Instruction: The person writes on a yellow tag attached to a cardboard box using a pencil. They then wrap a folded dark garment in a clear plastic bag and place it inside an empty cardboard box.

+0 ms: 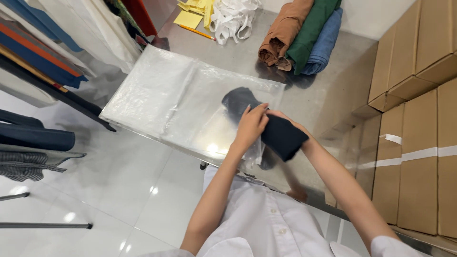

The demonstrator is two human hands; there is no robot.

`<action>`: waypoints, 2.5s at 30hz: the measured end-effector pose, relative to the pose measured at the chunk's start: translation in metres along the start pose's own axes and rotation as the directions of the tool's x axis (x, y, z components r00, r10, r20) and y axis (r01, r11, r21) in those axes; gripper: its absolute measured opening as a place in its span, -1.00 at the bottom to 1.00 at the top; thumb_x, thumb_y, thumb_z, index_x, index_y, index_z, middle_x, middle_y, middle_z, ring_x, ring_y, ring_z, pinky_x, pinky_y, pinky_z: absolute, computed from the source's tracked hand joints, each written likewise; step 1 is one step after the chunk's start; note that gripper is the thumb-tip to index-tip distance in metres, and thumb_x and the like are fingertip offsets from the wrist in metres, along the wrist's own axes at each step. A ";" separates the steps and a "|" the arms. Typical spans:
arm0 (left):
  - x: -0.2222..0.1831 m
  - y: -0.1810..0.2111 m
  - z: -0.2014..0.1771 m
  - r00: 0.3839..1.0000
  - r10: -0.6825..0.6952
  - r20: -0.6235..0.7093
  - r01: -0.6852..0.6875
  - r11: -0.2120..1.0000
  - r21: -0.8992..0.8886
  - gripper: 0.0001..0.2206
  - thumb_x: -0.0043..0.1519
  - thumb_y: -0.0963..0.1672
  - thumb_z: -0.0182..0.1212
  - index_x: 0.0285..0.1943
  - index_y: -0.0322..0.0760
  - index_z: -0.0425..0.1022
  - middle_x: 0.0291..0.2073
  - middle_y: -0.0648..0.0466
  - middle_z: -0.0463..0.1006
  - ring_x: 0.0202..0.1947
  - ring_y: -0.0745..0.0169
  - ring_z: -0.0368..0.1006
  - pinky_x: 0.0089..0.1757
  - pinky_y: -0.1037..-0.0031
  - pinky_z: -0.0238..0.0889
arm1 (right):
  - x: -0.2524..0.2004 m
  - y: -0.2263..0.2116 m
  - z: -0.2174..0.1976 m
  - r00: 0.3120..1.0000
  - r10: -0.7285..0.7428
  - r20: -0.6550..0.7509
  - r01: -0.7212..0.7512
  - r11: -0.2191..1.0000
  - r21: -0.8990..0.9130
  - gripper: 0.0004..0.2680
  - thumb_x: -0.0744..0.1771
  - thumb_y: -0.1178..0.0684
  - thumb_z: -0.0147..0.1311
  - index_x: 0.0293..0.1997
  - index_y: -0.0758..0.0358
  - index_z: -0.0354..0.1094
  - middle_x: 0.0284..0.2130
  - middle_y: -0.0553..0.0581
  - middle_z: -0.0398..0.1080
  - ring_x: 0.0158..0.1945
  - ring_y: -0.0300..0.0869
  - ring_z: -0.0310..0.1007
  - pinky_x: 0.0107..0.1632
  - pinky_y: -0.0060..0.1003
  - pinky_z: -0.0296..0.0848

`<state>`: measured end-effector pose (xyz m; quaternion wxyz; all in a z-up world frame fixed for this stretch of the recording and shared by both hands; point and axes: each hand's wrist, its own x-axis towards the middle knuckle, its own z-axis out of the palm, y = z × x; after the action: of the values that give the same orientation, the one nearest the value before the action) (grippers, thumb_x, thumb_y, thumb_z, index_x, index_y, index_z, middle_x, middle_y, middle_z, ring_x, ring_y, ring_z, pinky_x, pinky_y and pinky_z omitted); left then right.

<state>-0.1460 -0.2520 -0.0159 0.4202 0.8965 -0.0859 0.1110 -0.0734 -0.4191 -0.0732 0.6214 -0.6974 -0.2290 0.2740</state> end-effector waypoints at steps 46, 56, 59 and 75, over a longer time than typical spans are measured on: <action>-0.173 -0.112 -0.149 0.752 -0.605 -0.261 0.432 0.751 -0.499 -0.37 0.18 -0.10 0.43 0.31 -0.41 0.12 0.23 -0.37 0.15 0.36 -0.42 0.09 0.34 -0.01 -0.05 | 0.110 -0.004 0.217 0.753 0.553 -0.356 0.235 0.280 0.931 -0.55 0.31 -0.16 0.26 0.23 0.28 0.24 0.09 0.35 0.44 0.29 0.11 0.35 0.38 0.12 0.15; -0.178 -0.139 -0.169 0.765 -0.634 0.111 0.461 0.419 -0.782 -0.77 0.17 -0.16 0.43 -0.12 -0.43 0.54 -0.38 -0.06 0.58 -0.47 0.32 0.56 -0.34 0.59 0.58 | 0.133 -0.069 0.234 0.658 0.627 -0.418 0.181 0.407 0.895 -0.43 0.24 -0.23 0.37 0.25 0.27 0.16 0.12 0.29 0.40 0.25 0.08 0.39 0.38 0.09 0.17; -0.174 -0.141 -0.179 0.787 -0.606 0.117 0.445 0.426 -0.788 -0.77 0.15 -0.17 0.45 -0.14 -0.45 0.54 -0.38 -0.06 0.55 -0.44 0.30 0.57 -0.31 0.56 0.59 | 0.162 -0.075 0.223 0.657 0.637 -0.403 0.197 0.371 0.908 -0.39 0.23 -0.24 0.34 0.28 0.28 0.10 0.12 0.24 0.34 0.24 0.03 0.35 0.39 0.03 0.15; -0.178 -0.132 -0.215 0.668 -0.733 0.129 0.551 0.370 -0.748 -0.77 0.18 -0.16 0.42 -0.08 -0.47 0.59 -0.35 -0.02 0.58 -0.35 0.36 0.53 -0.20 0.58 0.50 | 0.243 0.003 0.158 0.808 0.437 -0.395 0.169 0.470 0.866 -0.19 0.27 -0.08 0.45 0.48 0.32 -0.33 0.41 0.30 -0.29 0.55 0.07 -0.29 0.52 -0.15 0.08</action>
<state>-0.3114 0.0085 -0.0276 0.7583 0.5870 0.2835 -0.0063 0.0028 -0.1420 -0.1118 0.8992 -0.3458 0.1985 0.1803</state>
